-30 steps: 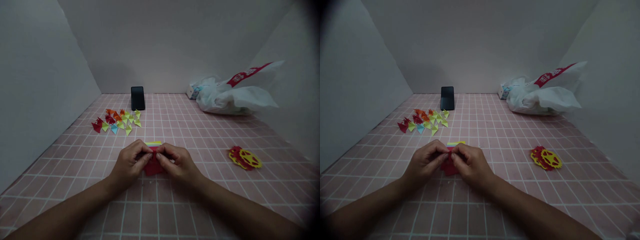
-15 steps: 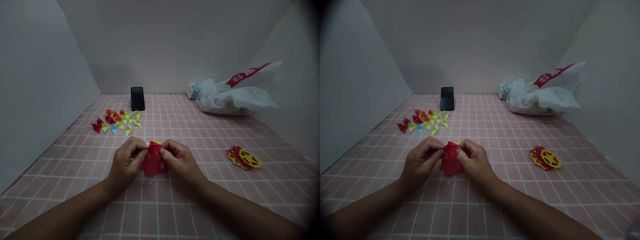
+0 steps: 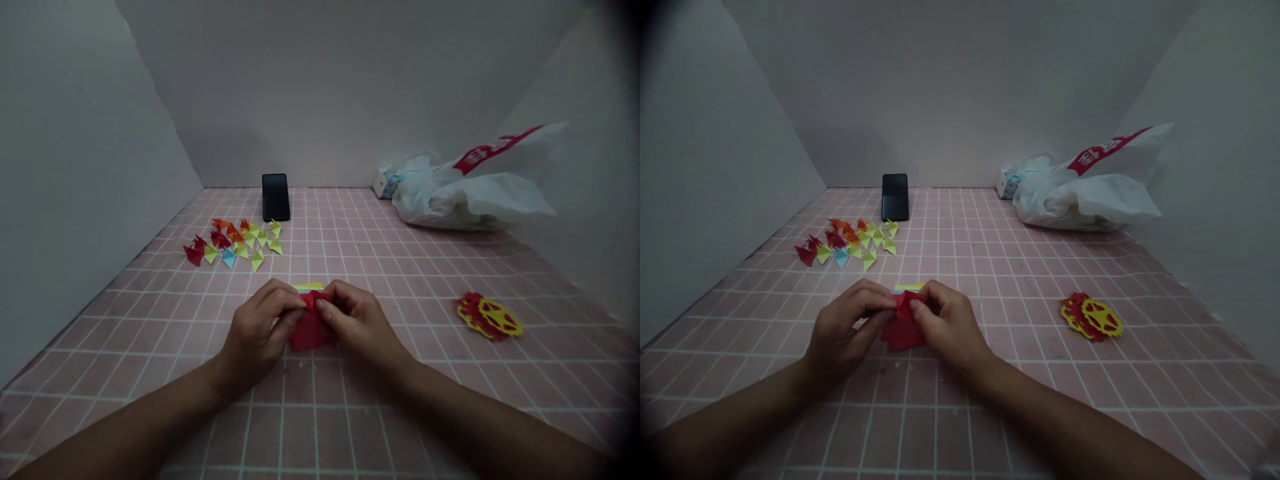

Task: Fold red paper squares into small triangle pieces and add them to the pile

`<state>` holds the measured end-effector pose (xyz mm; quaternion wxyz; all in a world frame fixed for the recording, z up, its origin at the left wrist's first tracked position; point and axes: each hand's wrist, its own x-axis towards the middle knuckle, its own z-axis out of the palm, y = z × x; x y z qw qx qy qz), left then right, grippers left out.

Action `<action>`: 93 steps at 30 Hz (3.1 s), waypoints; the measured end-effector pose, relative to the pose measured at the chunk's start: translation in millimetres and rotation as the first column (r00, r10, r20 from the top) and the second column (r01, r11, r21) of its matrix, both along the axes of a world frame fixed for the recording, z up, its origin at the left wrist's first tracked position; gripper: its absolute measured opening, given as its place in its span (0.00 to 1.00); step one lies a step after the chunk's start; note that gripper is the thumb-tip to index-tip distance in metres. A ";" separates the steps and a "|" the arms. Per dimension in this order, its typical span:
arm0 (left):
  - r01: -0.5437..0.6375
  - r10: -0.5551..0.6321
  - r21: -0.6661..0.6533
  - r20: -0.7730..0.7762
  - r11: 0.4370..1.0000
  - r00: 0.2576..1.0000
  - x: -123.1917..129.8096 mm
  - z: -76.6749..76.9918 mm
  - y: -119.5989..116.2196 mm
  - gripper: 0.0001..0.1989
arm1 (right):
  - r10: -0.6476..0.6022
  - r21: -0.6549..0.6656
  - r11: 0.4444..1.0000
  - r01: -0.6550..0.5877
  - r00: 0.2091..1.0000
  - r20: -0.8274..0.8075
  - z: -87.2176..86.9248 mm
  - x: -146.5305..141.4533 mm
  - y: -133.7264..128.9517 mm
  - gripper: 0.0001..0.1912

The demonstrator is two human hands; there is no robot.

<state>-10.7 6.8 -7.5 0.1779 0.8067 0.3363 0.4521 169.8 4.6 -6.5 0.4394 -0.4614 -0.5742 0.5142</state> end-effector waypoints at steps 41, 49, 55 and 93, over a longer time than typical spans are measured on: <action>0.178 0.030 -0.690 0.278 0.702 0.960 4.6 8.6 5.1 0.07 | 0.225 0.058 0.970 -0.237 0.961 0.163 5.5 -1.5 -4.9 0.10; 0.211 0.002 -0.732 0.278 0.648 0.961 6.1 12.3 4.8 0.08 | 0.199 0.101 0.968 -0.230 0.948 0.248 -0.3 -2.7 -6.2 0.10; 0.328 -0.003 -0.770 0.390 0.548 0.921 2.8 7.9 7.9 0.09 | 0.281 0.046 0.957 -0.287 0.954 0.104 1.7 1.9 -3.9 0.13; 0.325 0.009 -0.770 0.394 0.550 0.919 1.8 3.8 10.3 0.12 | 0.267 -0.198 0.925 -0.324 0.926 -0.265 0.1 -0.3 -0.5 0.15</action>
